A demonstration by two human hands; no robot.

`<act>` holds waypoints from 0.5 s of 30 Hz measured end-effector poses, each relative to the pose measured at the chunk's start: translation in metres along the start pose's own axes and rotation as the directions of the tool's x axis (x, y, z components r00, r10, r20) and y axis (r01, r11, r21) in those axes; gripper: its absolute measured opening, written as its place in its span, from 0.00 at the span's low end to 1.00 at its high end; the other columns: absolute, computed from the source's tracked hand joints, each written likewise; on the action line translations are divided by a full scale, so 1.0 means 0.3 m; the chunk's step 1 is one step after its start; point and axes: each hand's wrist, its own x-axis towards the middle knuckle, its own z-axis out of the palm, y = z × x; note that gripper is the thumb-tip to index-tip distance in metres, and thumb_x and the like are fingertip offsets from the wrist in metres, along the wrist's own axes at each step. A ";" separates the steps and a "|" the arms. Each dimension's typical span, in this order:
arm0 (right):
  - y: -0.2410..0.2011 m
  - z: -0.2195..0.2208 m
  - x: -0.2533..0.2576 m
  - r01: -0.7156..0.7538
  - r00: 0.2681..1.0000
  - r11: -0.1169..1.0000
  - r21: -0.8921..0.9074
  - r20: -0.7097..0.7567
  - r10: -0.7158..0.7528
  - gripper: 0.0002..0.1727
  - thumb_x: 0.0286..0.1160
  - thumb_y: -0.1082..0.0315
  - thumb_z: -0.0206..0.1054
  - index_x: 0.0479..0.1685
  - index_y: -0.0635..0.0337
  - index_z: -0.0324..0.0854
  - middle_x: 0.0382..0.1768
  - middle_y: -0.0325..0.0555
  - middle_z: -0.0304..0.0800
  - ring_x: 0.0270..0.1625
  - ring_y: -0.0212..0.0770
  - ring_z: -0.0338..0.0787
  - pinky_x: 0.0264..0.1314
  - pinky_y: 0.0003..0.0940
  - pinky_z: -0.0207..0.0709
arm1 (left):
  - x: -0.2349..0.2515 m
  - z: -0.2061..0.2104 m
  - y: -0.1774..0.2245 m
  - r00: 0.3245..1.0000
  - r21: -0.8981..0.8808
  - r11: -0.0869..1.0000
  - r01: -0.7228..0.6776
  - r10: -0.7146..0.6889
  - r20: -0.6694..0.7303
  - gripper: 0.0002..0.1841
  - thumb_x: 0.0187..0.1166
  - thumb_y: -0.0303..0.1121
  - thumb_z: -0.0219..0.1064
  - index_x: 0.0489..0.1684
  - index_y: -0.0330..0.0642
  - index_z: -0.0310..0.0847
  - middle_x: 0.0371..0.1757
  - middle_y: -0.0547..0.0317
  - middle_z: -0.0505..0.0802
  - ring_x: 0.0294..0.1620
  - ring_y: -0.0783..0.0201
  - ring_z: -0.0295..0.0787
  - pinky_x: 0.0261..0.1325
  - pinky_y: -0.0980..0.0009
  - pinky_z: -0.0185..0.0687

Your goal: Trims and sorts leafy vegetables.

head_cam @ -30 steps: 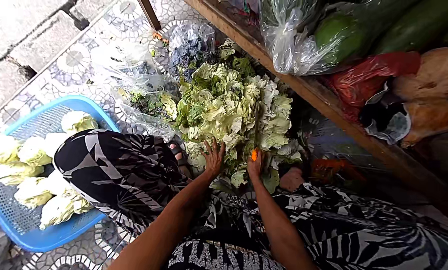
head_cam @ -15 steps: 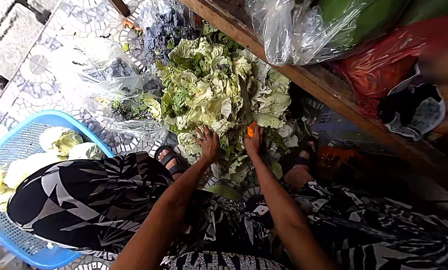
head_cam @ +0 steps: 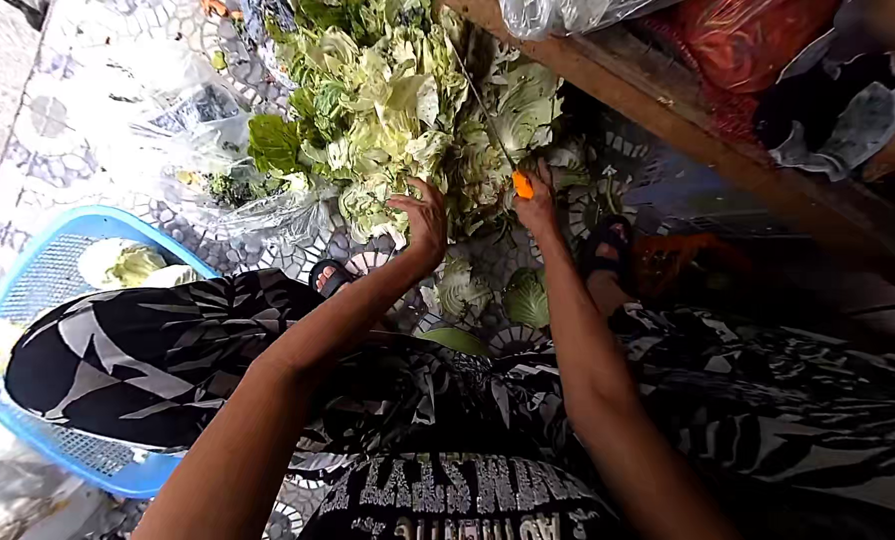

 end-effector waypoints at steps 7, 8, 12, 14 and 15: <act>0.177 0.085 -0.299 -0.221 0.971 0.970 -0.101 -0.115 0.210 0.26 0.76 0.71 0.67 0.76 0.57 0.78 0.66 0.65 0.85 0.68 0.69 0.84 0.64 0.75 0.73 | -0.092 0.497 0.213 0.884 -0.206 0.911 -0.356 0.400 0.240 0.57 0.69 0.55 0.78 0.98 0.58 0.38 0.96 0.37 0.32 0.90 0.18 0.18 0.68 0.07 0.38; 0.171 0.098 -0.307 -0.244 0.965 0.963 -0.114 -0.122 0.230 0.25 0.77 0.71 0.67 0.75 0.58 0.78 0.67 0.65 0.85 0.68 0.68 0.84 0.65 0.73 0.72 | -0.090 0.539 0.193 0.882 -0.241 0.899 -0.366 0.418 0.218 0.53 0.73 0.51 0.75 0.98 0.56 0.41 0.95 0.35 0.34 0.91 0.19 0.20 0.70 0.09 0.39; 0.199 0.162 -0.350 -0.342 0.915 0.937 -0.069 -0.252 0.315 0.26 0.75 0.71 0.66 0.76 0.60 0.79 0.80 0.62 0.73 0.81 0.62 0.73 0.79 0.58 0.69 | -0.111 0.580 0.110 0.778 -0.275 0.752 -0.599 0.628 0.022 0.25 0.82 0.19 0.57 0.80 0.35 0.72 0.87 0.30 0.65 0.90 0.27 0.51 0.77 0.24 0.56; 0.241 0.214 -0.364 -0.439 0.871 0.897 -0.047 -0.268 0.412 0.28 0.76 0.70 0.65 0.78 0.58 0.77 0.87 0.61 0.61 0.88 0.61 0.63 0.82 0.60 0.64 | -0.105 0.508 0.073 0.753 -0.257 0.722 -0.642 0.658 -0.030 0.21 0.83 0.16 0.53 0.74 0.28 0.75 0.81 0.28 0.72 0.84 0.28 0.62 0.75 0.33 0.65; 0.268 0.232 -0.372 -0.487 0.851 0.873 -0.043 -0.252 0.462 0.29 0.77 0.68 0.64 0.81 0.56 0.75 0.90 0.60 0.55 0.90 0.61 0.58 0.84 0.62 0.60 | -0.101 0.457 0.057 0.747 -0.260 0.715 -0.650 0.663 -0.042 0.19 0.83 0.15 0.53 0.71 0.25 0.76 0.78 0.26 0.74 0.82 0.27 0.65 0.75 0.36 0.68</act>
